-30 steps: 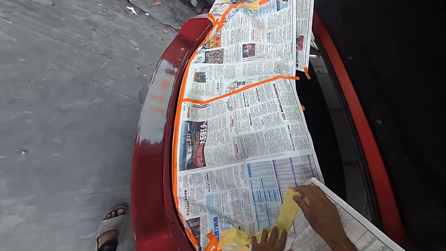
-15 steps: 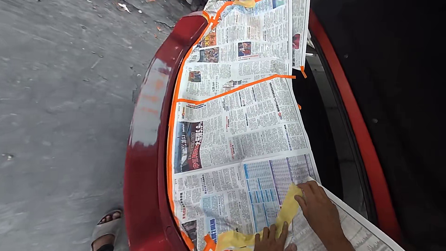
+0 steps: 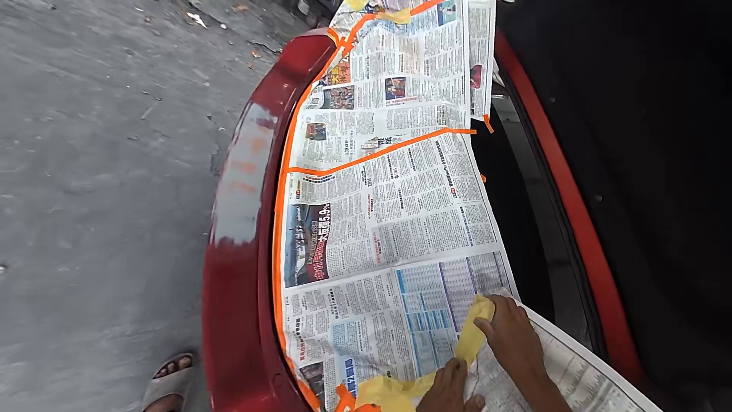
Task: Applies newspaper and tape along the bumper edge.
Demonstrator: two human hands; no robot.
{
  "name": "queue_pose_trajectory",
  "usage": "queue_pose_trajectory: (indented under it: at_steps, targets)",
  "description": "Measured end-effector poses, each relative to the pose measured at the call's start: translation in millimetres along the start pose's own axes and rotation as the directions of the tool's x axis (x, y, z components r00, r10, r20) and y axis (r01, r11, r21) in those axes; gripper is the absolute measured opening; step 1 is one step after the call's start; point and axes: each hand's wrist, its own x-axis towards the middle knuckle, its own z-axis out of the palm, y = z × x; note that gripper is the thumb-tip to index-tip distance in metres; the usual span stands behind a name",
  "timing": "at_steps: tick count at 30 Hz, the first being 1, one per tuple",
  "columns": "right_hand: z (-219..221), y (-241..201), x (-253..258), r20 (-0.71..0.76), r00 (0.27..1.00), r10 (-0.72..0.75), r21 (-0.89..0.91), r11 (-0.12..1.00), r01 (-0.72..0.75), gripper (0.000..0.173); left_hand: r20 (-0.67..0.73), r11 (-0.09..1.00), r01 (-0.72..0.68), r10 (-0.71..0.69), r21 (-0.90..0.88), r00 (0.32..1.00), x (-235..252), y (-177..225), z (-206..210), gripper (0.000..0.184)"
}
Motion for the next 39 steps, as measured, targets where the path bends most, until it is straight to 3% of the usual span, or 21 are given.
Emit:
queue_pose_trajectory:
  at_steps: [4,7,10,12,14,16,18,22,26,28,30,31,33,35,36,39]
  targets:
    - [-10.9,6.4,12.4,0.054,0.998,0.044,0.137,0.989,-0.051,0.083,0.111,0.994,0.006,-0.018,0.105,0.994,-13.2,-10.0,-7.5,0.071]
    - [-15.3,19.8,25.7,0.106,0.994,0.001,0.247,0.969,-0.027,0.066,0.175,0.975,0.037,-0.076,0.218,0.982,-25.1,-16.7,-19.7,0.067]
    - [-11.3,33.1,33.9,0.078,0.997,-0.021,0.324,0.946,-0.005,0.047,0.255,0.981,-0.007,-0.043,0.192,0.966,-37.5,-33.0,-39.8,0.063]
    - [-11.4,28.3,31.4,0.05,0.999,0.0,0.273,0.962,-0.014,0.038,0.238,0.992,-0.044,0.015,0.115,0.971,-47.8,-53.1,-47.3,0.062]
    - [-11.7,16.1,20.2,-0.045,0.999,-0.029,0.108,0.994,0.033,0.032,0.165,0.983,-0.114,0.09,0.143,0.982,-62.4,-72.0,-51.2,0.059]
    - [-4.5,9.2,8.7,-0.15,0.974,-0.169,-0.064,0.985,0.161,0.027,0.097,0.966,-0.172,0.156,0.191,0.983,-80.6,-91.4,-53.5,0.058]
    - [2.6,9.3,7.2,-0.143,0.957,-0.252,-0.11,0.965,0.238,0.03,0.018,0.962,-0.195,0.195,0.193,0.981,-98.0,-112.3,-55.9,0.057]
    - [-1.2,5.5,18.1,-0.064,0.993,-0.097,0.06,0.993,0.101,0.037,0.0,0.984,-0.108,0.11,0.139,0.994,-118.4,-133.4,-65.8,0.061]
    - [-4.0,-0.8,31.1,-0.074,0.997,0.01,0.15,0.989,0.001,0.039,-0.004,0.963,-0.031,0.033,0.266,0.999,-120.4,-135.8,-67.0,0.063]
    - [-0.2,-4.8,25.0,-0.172,0.983,-0.064,0.036,0.997,0.072,0.035,-0.013,0.95,0.037,-0.035,0.311,0.999,-126.1,-129.3,-65.5,0.063]
    - [11.1,-8.9,9.9,-0.294,0.902,-0.315,-0.192,0.944,0.267,0.027,-0.012,0.938,0.089,-0.091,0.336,0.996,-133.0,-120.9,-67.6,0.062]
    - [14.6,-13.2,-0.6,-0.234,0.881,-0.411,-0.261,0.899,0.351,0.026,-0.011,0.934,0.105,-0.108,0.342,0.994,-135.5,-118.0,-69.1,0.062]
    - [25.8,-18.7,-21.6,0.053,0.867,-0.495,-0.298,0.821,0.487,0.025,-0.016,0.929,0.126,-0.129,0.348,0.992,-139.0,-116.2,-68.8,0.062]
    - [39.7,-25.0,-33.7,0.407,0.818,-0.405,-0.3,0.787,0.539,0.028,-0.007,0.916,0.146,-0.155,0.374,0.988,-139.3,-115.6,-70.1,0.062]
    - [48.8,-27.3,-38.5,0.505,0.79,-0.347,-0.318,0.776,0.545,0.027,0.011,0.907,0.155,-0.173,0.391,0.985,-139.6,-114.3,-71.2,0.062]
    - [63.1,-41.2,-51.3,0.616,0.752,-0.237,-0.322,0.795,0.514,0.029,0.046,0.885,0.177,-0.218,0.431,0.975,-140.6,-110.5,-78.1,0.061]
